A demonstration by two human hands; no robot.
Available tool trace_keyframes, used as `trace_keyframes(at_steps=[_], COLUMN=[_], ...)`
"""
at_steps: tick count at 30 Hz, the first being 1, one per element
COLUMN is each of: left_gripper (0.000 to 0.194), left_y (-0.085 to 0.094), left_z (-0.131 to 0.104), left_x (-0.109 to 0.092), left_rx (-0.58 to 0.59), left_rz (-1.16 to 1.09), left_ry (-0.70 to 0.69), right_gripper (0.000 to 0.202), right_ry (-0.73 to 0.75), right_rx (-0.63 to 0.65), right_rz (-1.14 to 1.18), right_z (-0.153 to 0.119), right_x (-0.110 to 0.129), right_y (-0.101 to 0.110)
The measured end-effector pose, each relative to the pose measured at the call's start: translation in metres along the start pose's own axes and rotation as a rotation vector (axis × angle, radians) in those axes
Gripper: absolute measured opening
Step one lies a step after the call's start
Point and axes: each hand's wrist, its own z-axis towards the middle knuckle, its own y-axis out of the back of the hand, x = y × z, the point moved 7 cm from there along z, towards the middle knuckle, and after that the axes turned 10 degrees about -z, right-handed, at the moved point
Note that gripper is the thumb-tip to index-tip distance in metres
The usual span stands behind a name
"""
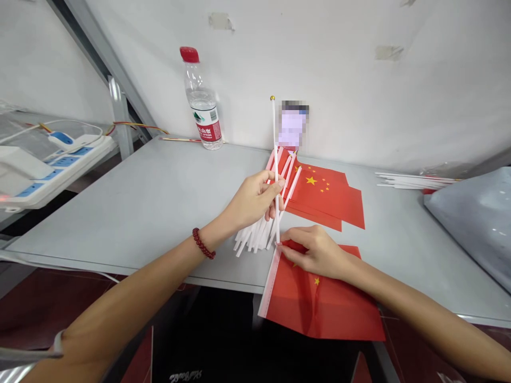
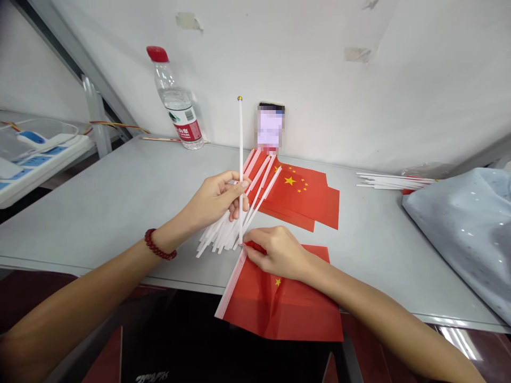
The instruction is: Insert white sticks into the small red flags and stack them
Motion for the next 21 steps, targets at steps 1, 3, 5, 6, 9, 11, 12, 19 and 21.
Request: trace_keyframes(at_steps=[1,3,5,6,9,11,12,19,21], left_gripper=[0.020,0.020,0.021,0.021,0.021,0.019,0.019,0.021,0.021], left_y=[0.000,0.000,-0.001,-0.001,0.000,0.001,0.002,0.005,0.005], left_z=[0.000,0.000,0.000,0.000,0.000,0.000,0.000,0.000,-0.001], left_x=[0.000,0.000,0.001,0.001,0.004,0.007,0.009,0.013,0.011], left_rx=[0.000,0.000,0.002,0.004,0.007,-0.002,-0.005,-0.018,-0.026], left_rz=[-0.001,-0.002,0.000,0.003,0.020,0.037,0.047,0.050,0.050], left_ry=[0.002,0.001,-0.003,-0.004,0.017,0.039,0.047,0.026,0.008], right_gripper=[0.016,0.016,0.016,0.016,0.014,0.013,0.014,0.016,0.017], right_ry=[0.003,0.007,0.009,0.010,0.026,0.038,0.041,0.040,0.035], right_rx=[-0.003,-0.004,-0.008,-0.011,-0.030,-0.039,-0.038,-0.011,-0.001], right_rz=[-0.003,-0.005,-0.002,-0.002,-0.006,-0.007,-0.009,0.002,0.031], right_z=[0.000,0.000,0.000,0.000,0.000,0.000,-0.001,0.000,0.000], right_x=[0.000,0.000,0.000,0.000,0.001,0.002,0.002,0.006,0.006], right_y=[0.000,0.000,0.000,0.000,0.000,0.000,0.000,0.001,0.002])
